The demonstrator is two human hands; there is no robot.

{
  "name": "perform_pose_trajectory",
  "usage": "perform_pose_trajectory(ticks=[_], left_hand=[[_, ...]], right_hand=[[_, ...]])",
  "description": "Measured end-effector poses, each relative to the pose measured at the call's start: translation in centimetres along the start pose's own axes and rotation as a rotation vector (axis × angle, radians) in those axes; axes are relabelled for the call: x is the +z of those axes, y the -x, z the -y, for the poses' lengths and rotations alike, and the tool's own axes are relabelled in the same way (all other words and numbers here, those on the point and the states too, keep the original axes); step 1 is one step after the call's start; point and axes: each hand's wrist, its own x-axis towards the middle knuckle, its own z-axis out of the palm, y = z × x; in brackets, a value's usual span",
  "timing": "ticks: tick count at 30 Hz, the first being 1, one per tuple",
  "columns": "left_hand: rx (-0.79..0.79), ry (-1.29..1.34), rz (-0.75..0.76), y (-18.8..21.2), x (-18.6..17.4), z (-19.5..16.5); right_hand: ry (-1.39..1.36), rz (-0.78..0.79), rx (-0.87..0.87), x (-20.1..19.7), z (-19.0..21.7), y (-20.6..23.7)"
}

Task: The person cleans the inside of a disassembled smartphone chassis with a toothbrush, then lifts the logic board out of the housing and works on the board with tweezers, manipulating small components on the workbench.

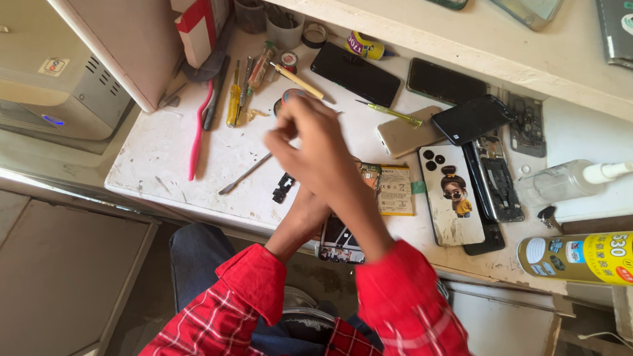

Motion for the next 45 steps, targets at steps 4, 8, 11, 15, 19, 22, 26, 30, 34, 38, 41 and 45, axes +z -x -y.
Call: perform_pose_trajectory(ticks=[4, 8, 11, 15, 19, 22, 26, 30, 34, 38, 41, 45], left_hand=[[0.080, 0.143, 0.041, -0.3, 0.4, -0.4], [-0.166, 0.101, -0.053, -0.2, 1.1, -1.6], [-0.145, 0.134, -0.034, -0.1, 1.5, -2.5], [-0.099, 0.148, -0.016, 0.0, 1.5, -3.0], [-0.131, 0.128, -0.030, 0.1, 1.5, -2.9], [-0.119, 0.132, -0.023, 0.0, 1.5, -2.7], [-0.070, 0.105, -0.020, 0.0, 1.4, -2.4], [-0.050, 0.078, -0.025, -0.1, 1.3, -2.1], [-0.052, 0.056, -0.027, 0.0, 1.3, -2.1], [-0.046, 0.043, -0.018, 0.1, 1.3, -2.1], [-0.046, 0.058, -0.002, 0.1, 1.3, -2.2], [-0.045, 0.057, 0.019, 0.2, 1.2, -2.3]], right_hand=[[-0.127, -0.101, 0.293, -5.4, 1.8, 5.4], [-0.121, -0.284, 0.475, -10.2, 0.7, 9.6], [-0.352, -0.386, 0.542, -11.6, -0.9, 11.9], [-0.262, -0.349, 0.643, -11.5, -2.4, 13.3], [-0.143, -0.259, 0.645, -11.1, -2.4, 13.2], [-0.052, -0.213, 0.575, -10.7, -1.9, 12.3], [0.196, -0.163, 0.376, -10.2, -1.0, 11.1], [0.363, -0.121, 0.296, -9.9, -0.7, 10.2], [0.401, -0.111, 0.237, -9.7, -0.3, 9.8], [0.507, -0.078, 0.181, -9.6, 0.2, 9.6], [0.627, -0.043, 0.084, -9.5, 0.4, 9.3], [0.666, 0.000, 0.106, -9.7, 0.4, 9.0]])
